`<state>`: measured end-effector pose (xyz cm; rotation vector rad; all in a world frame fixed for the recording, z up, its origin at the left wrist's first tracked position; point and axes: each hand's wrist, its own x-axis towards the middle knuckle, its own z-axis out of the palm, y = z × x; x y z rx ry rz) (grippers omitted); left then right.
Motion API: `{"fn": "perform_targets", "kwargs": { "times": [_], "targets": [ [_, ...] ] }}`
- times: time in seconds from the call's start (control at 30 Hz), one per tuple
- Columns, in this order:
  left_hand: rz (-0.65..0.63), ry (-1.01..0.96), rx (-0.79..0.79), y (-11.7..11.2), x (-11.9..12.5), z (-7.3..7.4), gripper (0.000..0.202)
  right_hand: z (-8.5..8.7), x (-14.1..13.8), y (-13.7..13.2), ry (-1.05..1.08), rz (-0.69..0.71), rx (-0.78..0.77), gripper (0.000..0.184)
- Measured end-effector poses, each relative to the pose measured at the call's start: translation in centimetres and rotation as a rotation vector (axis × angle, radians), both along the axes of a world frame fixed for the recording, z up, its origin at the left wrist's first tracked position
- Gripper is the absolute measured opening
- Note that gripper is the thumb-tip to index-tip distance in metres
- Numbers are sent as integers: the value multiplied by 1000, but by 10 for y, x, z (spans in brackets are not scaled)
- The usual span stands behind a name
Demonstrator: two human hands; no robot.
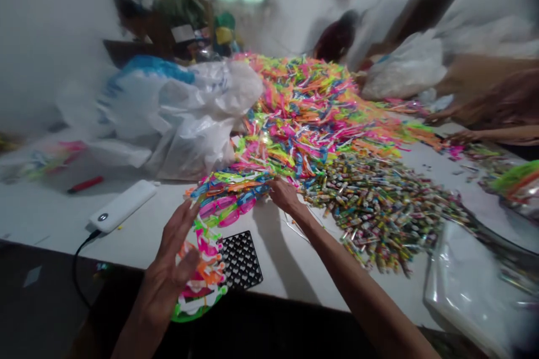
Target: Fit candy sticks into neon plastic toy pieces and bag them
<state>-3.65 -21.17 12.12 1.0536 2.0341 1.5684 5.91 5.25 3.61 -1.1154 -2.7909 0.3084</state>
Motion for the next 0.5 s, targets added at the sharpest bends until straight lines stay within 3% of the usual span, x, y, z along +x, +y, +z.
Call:
{"fn": "perform_targets", "kwargs": {
  "times": [0.2, 0.4, 0.5],
  "targets": [
    [-73, 7, -78, 2, 14, 0, 45, -7, -11, -2, -138, 126, 182, 45],
    [-41, -100, 24, 6, 10, -12, 51, -12, -3, -52, -108, 223, 277, 33],
    [-45, -128, 49, 5, 10, -11, 51, -19, 6, -77, -57, 289, 234, 29]
  ]
}}
